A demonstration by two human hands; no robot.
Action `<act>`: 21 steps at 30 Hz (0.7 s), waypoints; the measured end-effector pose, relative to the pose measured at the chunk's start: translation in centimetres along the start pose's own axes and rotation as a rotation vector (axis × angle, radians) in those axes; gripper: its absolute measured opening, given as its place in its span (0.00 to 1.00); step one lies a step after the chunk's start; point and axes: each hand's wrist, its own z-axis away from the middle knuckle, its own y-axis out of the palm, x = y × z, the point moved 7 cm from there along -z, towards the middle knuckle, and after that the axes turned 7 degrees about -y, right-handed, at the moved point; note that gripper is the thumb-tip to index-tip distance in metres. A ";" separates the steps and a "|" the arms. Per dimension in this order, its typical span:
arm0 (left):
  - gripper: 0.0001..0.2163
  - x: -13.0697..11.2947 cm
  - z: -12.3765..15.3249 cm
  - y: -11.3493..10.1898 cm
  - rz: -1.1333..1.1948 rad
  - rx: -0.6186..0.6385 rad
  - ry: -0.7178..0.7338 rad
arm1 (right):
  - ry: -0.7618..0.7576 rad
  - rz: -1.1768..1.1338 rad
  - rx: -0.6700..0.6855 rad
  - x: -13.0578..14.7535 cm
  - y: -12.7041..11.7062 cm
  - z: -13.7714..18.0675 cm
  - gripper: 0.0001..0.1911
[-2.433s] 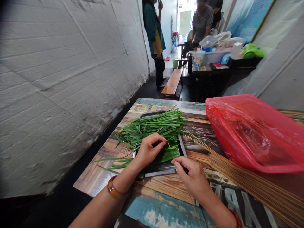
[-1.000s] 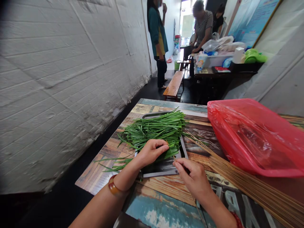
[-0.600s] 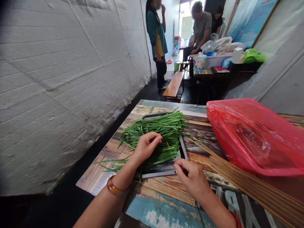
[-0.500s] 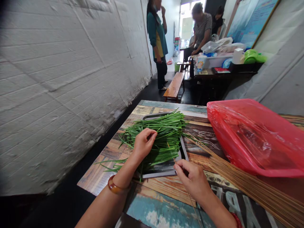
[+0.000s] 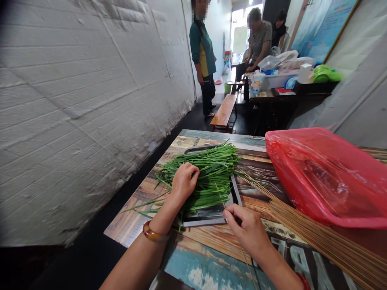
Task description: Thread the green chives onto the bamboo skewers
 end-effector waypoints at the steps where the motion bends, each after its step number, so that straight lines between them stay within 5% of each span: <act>1: 0.06 -0.1 0.0 0.0 0.050 0.000 0.006 | 0.002 0.000 -0.001 0.0 0.0 0.0 0.14; 10: 0.04 -1.9 0.6 1.6 0.595 0.204 -0.083 | 0.021 -0.052 -0.027 -0.5 -0.1 0.1 0.14; 21: 0.07 -2.6 1.1 2.5 0.837 0.386 -0.202 | -0.004 -0.120 -0.065 -0.2 -0.3 0.1 0.13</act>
